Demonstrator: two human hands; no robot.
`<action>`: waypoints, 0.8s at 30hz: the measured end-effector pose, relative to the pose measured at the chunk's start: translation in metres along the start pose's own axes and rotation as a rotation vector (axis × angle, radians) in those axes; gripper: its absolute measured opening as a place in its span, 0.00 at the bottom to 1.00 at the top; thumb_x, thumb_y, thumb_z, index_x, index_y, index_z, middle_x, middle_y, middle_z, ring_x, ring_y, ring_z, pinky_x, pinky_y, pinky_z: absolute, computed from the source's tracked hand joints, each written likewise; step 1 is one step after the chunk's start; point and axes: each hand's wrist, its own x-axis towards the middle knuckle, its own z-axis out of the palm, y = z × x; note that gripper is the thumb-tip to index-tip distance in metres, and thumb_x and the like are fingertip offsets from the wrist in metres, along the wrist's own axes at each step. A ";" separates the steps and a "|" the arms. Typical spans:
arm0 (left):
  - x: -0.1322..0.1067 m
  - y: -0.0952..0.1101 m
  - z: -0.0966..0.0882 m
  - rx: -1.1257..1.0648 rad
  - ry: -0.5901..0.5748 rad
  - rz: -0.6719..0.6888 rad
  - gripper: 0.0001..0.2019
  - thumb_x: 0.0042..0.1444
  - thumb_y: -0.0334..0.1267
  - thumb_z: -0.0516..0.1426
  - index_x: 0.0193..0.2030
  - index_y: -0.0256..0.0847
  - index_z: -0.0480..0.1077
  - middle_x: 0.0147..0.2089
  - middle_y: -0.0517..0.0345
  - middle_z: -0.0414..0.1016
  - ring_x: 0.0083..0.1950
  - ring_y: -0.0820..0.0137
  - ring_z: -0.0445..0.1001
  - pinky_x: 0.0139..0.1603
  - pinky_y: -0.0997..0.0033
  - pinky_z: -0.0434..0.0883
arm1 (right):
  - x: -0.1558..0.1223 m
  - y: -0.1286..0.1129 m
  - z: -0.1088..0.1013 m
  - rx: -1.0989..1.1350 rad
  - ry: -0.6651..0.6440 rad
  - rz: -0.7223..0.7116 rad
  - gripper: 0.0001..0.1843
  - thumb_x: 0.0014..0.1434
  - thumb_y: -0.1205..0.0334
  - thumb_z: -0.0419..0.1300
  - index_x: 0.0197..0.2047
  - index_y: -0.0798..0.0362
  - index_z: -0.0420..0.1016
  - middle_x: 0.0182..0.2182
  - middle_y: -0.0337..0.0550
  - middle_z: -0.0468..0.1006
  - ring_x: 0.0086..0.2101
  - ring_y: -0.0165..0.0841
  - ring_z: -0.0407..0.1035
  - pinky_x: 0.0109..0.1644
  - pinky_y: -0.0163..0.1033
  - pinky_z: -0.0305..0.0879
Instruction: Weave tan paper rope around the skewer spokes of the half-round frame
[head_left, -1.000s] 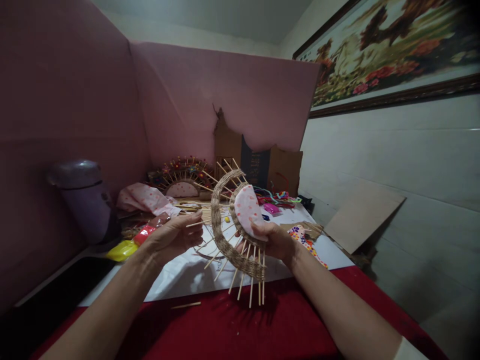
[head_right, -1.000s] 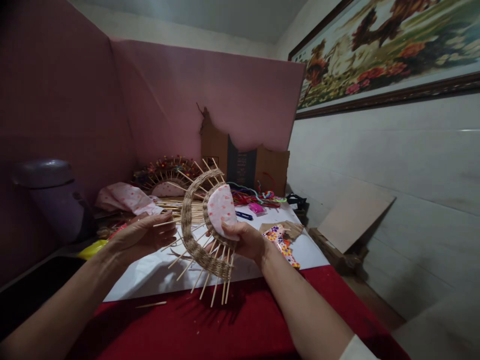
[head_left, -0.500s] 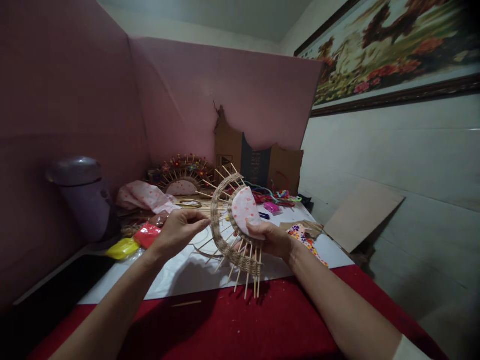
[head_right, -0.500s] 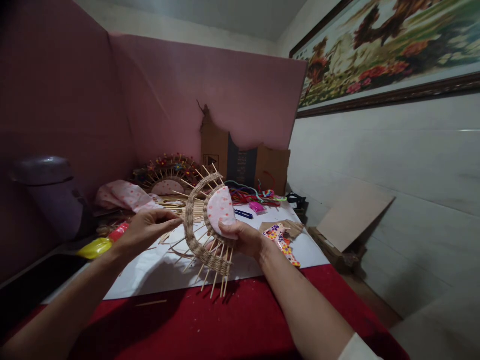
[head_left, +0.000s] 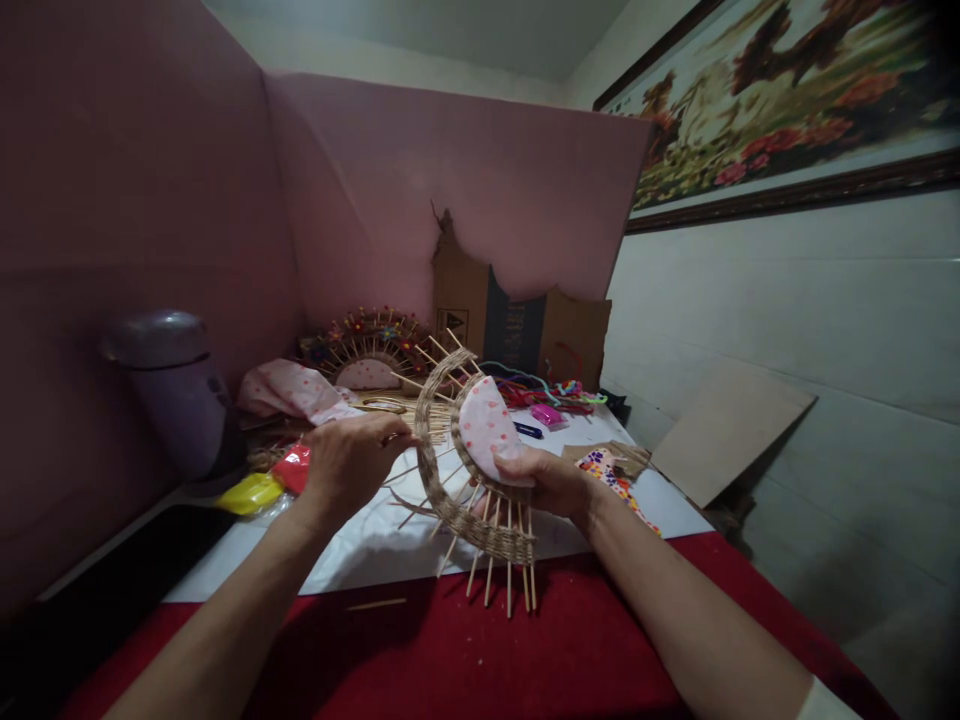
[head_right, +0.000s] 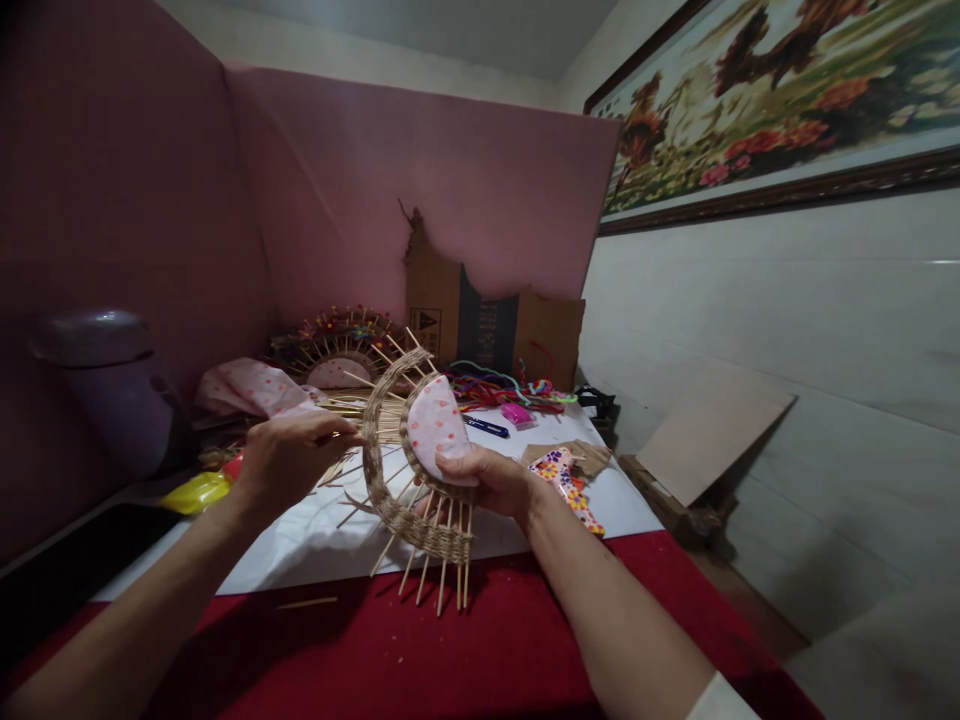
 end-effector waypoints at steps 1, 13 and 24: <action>0.000 0.000 -0.001 0.024 0.019 -0.017 0.07 0.48 0.44 0.60 0.25 0.44 0.76 0.25 0.56 0.77 0.28 0.66 0.71 0.29 0.70 0.56 | 0.000 -0.001 0.001 0.008 -0.008 -0.009 0.24 0.48 0.52 0.63 0.42 0.61 0.68 0.31 0.50 0.78 0.29 0.35 0.74 0.34 0.38 0.71; 0.009 -0.008 -0.013 -0.568 -0.071 -0.364 0.09 0.39 0.44 0.63 0.22 0.39 0.76 0.22 0.57 0.74 0.25 0.70 0.66 0.27 0.72 0.59 | -0.007 -0.002 -0.004 0.062 -0.057 0.004 0.24 0.49 0.50 0.60 0.40 0.64 0.71 0.29 0.53 0.80 0.28 0.36 0.75 0.31 0.35 0.71; 0.010 -0.004 -0.006 -1.045 -0.151 -0.553 0.09 0.30 0.39 0.67 0.19 0.36 0.76 0.21 0.55 0.74 0.24 0.74 0.67 0.25 0.76 0.63 | -0.007 0.002 -0.009 0.008 -0.127 -0.017 0.30 0.48 0.46 0.59 0.44 0.65 0.70 0.31 0.56 0.79 0.31 0.38 0.74 0.33 0.38 0.70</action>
